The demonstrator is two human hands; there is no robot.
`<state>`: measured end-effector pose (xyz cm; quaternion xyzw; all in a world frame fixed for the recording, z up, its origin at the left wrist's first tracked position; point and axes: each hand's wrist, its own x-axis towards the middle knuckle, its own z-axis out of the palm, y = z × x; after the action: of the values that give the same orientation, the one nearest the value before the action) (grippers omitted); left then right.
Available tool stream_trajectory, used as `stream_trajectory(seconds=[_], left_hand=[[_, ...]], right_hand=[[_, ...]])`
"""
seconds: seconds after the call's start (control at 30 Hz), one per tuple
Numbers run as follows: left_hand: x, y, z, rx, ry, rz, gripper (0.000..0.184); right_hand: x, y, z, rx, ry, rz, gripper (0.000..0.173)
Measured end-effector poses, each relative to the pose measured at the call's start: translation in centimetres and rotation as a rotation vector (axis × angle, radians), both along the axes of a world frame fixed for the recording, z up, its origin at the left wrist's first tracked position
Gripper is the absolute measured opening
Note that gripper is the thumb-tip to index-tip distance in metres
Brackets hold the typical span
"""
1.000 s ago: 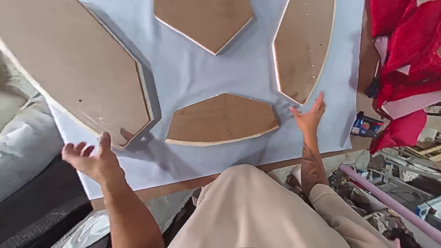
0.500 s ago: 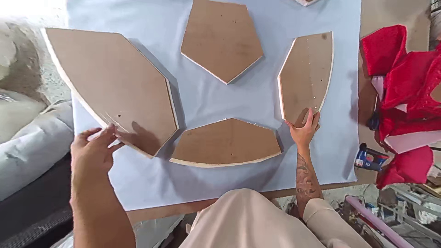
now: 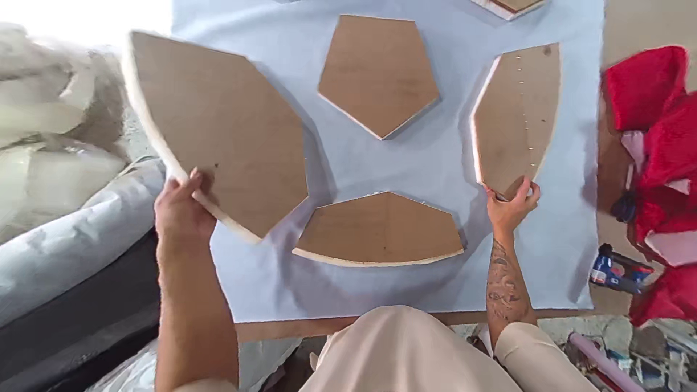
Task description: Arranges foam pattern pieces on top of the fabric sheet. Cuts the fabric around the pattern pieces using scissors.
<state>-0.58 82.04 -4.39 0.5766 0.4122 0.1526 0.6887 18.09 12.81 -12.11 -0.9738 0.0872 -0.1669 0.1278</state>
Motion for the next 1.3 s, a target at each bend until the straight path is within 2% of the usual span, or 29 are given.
stream_trajectory(seconds=[0.1,0.27,0.37,0.4,0.47,0.53,0.57,0.6,0.67,0.73,0.8,0.83,0.87,0.93,1.0,1.1,1.3], left_hand=[[0.9,5.1,0.8,0.148,0.045,0.064,0.055],[1.5,12.2,-2.1,0.143,-0.049,-0.075,0.046],[2.5,14.3,-3.2,0.176,0.064,-0.065,0.045],[3.0,14.4,-3.2,0.27,0.157,-0.079,0.046],[4.1,14.6,-2.5,0.663,0.339,-0.223,0.048],[4.9,14.9,-1.4,1.079,0.388,-0.349,0.045],[5.9,14.5,-0.5,1.151,0.374,-0.363,0.044],[7.5,13.2,0.5,1.139,0.352,-0.389,0.045],[11.2,9.3,2.0,1.002,0.27,-0.516,0.047],[15.9,4.5,2.4,0.814,0.126,-0.654,0.049],[19.9,-0.2,1.2,0.638,0.07,-0.702,0.055],[21.7,-2.3,-0.1,0.548,0.071,-0.68,0.062],[23.2,-4.0,-1.6,0.446,0.068,-0.638,0.072],[26.1,-7.2,-4.4,0.266,0.042,-0.505,0.084],[28.3,-9.8,-5.7,0.262,0.059,-0.46,0.091],[30.1,-12.0,-5.8,0.352,0.146,-0.47,0.09],[31.2,-13.9,-4.5,0.484,0.269,-0.557,0.059]], right_hand=[[-0.6,1.5,-0.4,0.04,-0.035,0.049,0.104],[-0.6,1.6,0.3,0.054,-0.02,0.028,0.103],[-0.5,1.8,-0.3,-0.008,0.026,-0.035,0.107],[-0.6,1.9,-0.1,-0.059,0.043,-0.047,0.107],[-1.2,2.7,1.5,-0.108,0.037,0.002,0.101],[-0.2,4.9,4.1,-0.039,-0.02,0.151,0.089],[0.6,6.5,4.9,0.017,-0.033,0.22,0.083],[1.7,7.8,5.5,0.022,-0.047,0.248,0.078],[4.7,8.7,6.0,-0.031,-0.078,0.166,0.074],[8.3,7.0,6.4,-0.007,-0.015,-0.092,0.093],[11.1,3.5,6.7,0.127,0.195,-0.34,0.121],[12.0,1.7,6.6,0.2,0.31,-0.4,0.13],[12.6,0.2,6.2,0.256,0.396,-0.421,0.134],[13.2,-1.5,5.5,0.338,0.415,-0.4,0.127],[13.2,-2.4,5.1,0.452,0.366,-0.381,0.117],[14.0,-3.2,4.3,0.617,0.309,-0.429,0.103],[14.6,-3.5,4.2,0.665,0.34,-0.442,0.105]])
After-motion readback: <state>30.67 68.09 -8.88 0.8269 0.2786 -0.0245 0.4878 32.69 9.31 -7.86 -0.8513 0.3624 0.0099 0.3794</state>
